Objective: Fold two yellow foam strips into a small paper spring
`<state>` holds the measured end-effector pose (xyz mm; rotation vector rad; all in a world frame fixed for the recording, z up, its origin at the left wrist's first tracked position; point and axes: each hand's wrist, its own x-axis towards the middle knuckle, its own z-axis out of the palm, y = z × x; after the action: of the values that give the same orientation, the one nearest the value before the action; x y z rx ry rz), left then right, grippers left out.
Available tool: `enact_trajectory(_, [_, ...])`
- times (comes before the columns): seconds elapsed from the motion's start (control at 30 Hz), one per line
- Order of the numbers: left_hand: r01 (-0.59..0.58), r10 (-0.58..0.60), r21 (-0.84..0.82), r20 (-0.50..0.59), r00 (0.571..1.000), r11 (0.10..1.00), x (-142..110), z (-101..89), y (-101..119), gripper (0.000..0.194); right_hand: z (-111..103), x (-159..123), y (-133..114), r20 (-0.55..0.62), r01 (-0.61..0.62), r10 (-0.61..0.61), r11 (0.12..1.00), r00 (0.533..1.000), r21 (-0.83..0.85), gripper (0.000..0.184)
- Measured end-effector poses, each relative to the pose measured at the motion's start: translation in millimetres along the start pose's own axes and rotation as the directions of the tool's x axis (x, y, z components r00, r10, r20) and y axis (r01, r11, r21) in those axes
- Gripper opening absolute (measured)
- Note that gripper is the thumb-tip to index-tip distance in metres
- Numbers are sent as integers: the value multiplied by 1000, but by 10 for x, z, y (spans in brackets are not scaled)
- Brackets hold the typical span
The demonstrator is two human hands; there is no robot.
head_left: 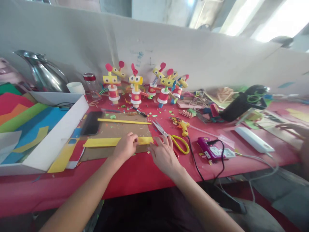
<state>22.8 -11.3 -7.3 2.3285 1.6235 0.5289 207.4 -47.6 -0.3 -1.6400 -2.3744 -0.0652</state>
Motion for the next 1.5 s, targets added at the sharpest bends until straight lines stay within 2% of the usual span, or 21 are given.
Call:
enact_trajectory(0.13, [5, -1, -90, 47, 999, 996, 107, 60, -120, 6, 17, 337, 183, 98, -26, 15, 993, 995, 111, 19])
enact_trajectory(0.2, [15, -11, -60, 66, 998, 998, 133, 54, -129, 5, 37, 524, 264, 145, -44, 23, 988, 989, 146, 25])
enact_trajectory(0.27, [12, -10, -16, 80, 997, 1000, 162, 39, -106, 8, 61, 661, 318, 211, -20, -19, 984, 977, 179, 29])
enact_trajectory(0.37, [0, -3, 55, 58, 998, 998, 175, 24, -42, 22, 102, 739, 360, 253, 19, -81, 971, 964, 240, 24])
enact_trajectory(0.43, [-5, 1, 110, 31, 1000, 994, 147, 29, 3, 27, 133, 731, 386, 224, 44, -111, 957, 968, 286, 21])
enact_trajectory(0.57, [2, 0, 221, -12, 1000, 975, 57, 63, 74, 26, 184, 678, 463, 86, 158, -198, 928, 976, 338, 16])
enact_trajectory(0.7, [-67, 64, 359, 19, 998, 931, 12, 100, 103, 27, 160, 638, 532, 16, 260, -278, 915, 960, 310, 21])
enact_trajectory(0.9, [-140, 133, 447, 48, 990, 883, -9, 120, 102, 31, 92, 594, 536, 25, 334, -349, 912, 937, 239, 21])
enact_trajectory(1.17, [-172, 141, 420, 103, 985, 891, -44, 122, 128, 37, 64, 525, 495, 48, 336, -351, 922, 935, 190, 18])
enact_trajectory(1.33, [-209, 170, 460, 125, 978, 863, -34, 112, 196, 37, 82, 522, 515, 51, 365, -376, 919, 925, 151, 15])
enact_trajectory(1.43, [-213, 162, 481, 146, 976, 850, -27, 111, 241, 36, 17, 512, 505, 96, 372, -385, 919, 918, 133, 18])
enact_trajectory(1.5, [-219, 160, 491, 160, 974, 843, -25, 117, 264, 35, -43, 476, 446, 124, 336, -347, 936, 930, 101, 22])
